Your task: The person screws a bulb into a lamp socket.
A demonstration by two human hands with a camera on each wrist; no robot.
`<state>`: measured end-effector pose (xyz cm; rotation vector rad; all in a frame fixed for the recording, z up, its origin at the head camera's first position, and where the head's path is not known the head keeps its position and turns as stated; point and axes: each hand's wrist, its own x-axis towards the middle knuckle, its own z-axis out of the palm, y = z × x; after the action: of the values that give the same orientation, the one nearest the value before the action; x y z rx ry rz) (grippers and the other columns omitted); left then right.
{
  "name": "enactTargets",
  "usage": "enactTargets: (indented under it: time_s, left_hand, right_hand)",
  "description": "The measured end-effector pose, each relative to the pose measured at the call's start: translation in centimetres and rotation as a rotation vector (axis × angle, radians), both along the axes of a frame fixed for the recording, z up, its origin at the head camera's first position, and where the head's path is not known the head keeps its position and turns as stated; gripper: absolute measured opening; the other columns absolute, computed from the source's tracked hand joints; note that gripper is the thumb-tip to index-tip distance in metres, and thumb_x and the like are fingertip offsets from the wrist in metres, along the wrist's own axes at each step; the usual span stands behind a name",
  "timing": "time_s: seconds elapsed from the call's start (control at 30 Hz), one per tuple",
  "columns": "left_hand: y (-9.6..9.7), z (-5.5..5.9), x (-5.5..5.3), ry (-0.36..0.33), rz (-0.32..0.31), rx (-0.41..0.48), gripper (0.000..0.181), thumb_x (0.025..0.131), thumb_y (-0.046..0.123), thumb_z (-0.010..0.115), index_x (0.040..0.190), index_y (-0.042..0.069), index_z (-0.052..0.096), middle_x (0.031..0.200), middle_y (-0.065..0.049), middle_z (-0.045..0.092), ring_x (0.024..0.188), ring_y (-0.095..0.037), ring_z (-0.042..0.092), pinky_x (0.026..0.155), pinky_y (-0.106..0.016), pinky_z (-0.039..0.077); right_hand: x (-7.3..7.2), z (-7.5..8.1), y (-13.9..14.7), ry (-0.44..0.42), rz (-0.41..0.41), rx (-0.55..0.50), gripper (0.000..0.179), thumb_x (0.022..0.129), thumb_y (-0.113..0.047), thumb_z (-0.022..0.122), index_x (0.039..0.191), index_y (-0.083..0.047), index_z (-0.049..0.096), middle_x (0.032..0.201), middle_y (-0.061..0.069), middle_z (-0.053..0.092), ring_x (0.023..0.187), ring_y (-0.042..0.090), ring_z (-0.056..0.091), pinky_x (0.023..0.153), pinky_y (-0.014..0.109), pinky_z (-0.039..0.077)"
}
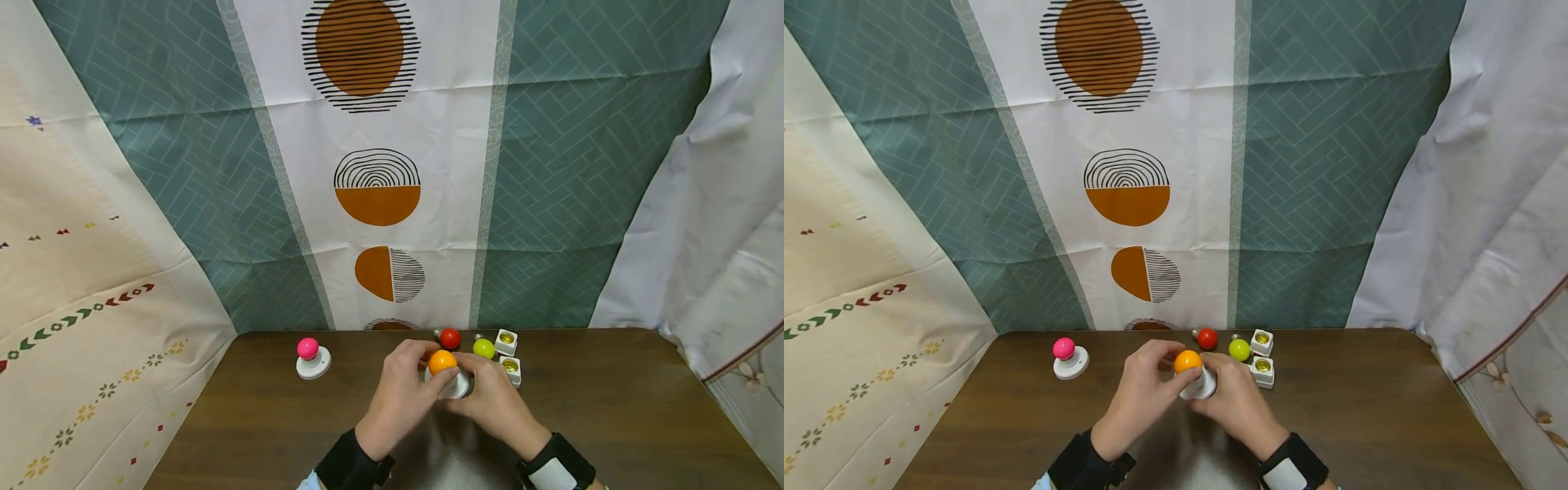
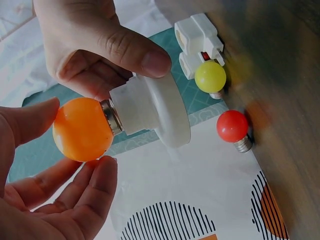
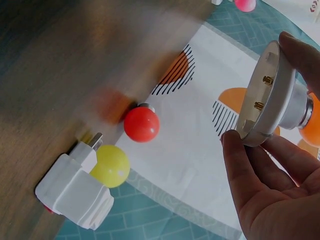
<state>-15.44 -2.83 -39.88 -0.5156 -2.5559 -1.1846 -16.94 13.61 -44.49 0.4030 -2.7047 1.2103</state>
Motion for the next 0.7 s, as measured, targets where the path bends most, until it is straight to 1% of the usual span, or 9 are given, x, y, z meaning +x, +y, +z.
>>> enactTargets:
  time_s: [0.1,0.17,0.3,0.43,0.57,0.63,0.7]
  left_hand:
    - [-0.05,0.0,-0.1,0.01,-0.008,-0.018,0.035,0.079,0.034,0.074,0.106,0.012,0.066,0.101,0.002,0.062,0.085,-0.009,0.058,0.073,-0.022,0.052]
    - [-0.1,0.04,-0.14,0.009,-0.024,-0.031,0.035,0.08,0.032,0.073,0.108,0.012,0.066,0.103,0.002,0.062,0.087,-0.008,0.058,0.075,-0.02,0.052]
    - [-0.14,0.12,-0.14,-0.013,-0.072,-0.048,0.036,0.082,0.027,0.072,0.114,0.011,0.064,0.108,0.002,0.062,0.093,-0.008,0.059,0.083,-0.024,0.053]
    - [-0.19,0.2,-0.11,-0.036,-0.091,-0.072,0.036,0.084,0.024,0.07,0.116,0.01,0.063,0.112,0.001,0.061,0.097,-0.009,0.059,0.088,-0.026,0.052]
    - [-0.13,0.3,-0.16,-0.03,-0.086,-0.083,0.037,0.084,0.025,0.07,0.117,0.011,0.062,0.114,0.002,0.06,0.099,-0.009,0.059,0.089,-0.025,0.051]
    - [-0.06,0.32,-0.15,-0.018,-0.072,-0.085,0.039,0.084,0.029,0.07,0.118,0.012,0.062,0.114,0.002,0.06,0.099,-0.009,0.059,0.088,-0.025,0.052]
    - [0.0,0.3,-0.1,-0.006,-0.044,-0.082,0.041,0.083,0.033,0.071,0.117,0.012,0.062,0.113,0.002,0.06,0.098,-0.009,0.058,0.086,-0.024,0.052]
  right_hand:
    - [-0.04,0.06,-0.03,-0.005,0.004,0.002,0.067,0.054,-0.032,0.091,0.114,-0.026,0.064,0.11,-0.012,0.064,0.092,0.006,0.059,0.082,0.03,0.055]
    - [-0.06,0.09,-0.03,-0.009,0.006,0.005,0.067,0.054,-0.034,0.09,0.115,-0.026,0.064,0.111,-0.012,0.064,0.092,0.007,0.06,0.082,0.03,0.055]
    - [-0.1,0.04,-0.01,-0.024,0.007,0.012,0.069,0.054,-0.037,0.09,0.116,-0.025,0.064,0.112,-0.01,0.064,0.092,0.007,0.06,0.08,0.029,0.055]
    - [-0.11,-0.03,-0.01,-0.03,0.003,0.018,0.069,0.054,-0.038,0.09,0.117,-0.024,0.064,0.112,-0.009,0.064,0.092,0.007,0.06,0.08,0.029,0.055]
    - [-0.15,-0.02,0.01,-0.011,-0.005,0.028,0.069,0.054,-0.036,0.09,0.116,-0.024,0.064,0.112,-0.01,0.064,0.092,0.007,0.06,0.082,0.03,0.055]
    - [-0.16,0.0,0.03,-0.001,-0.008,0.029,0.068,0.054,-0.034,0.09,0.116,-0.024,0.064,0.111,-0.011,0.064,0.092,0.007,0.06,0.083,0.03,0.055]
    - [-0.17,0.0,0.03,0.006,-0.008,0.027,0.068,0.053,-0.031,0.091,0.115,-0.024,0.064,0.11,-0.011,0.064,0.092,0.007,0.059,0.084,0.031,0.054]
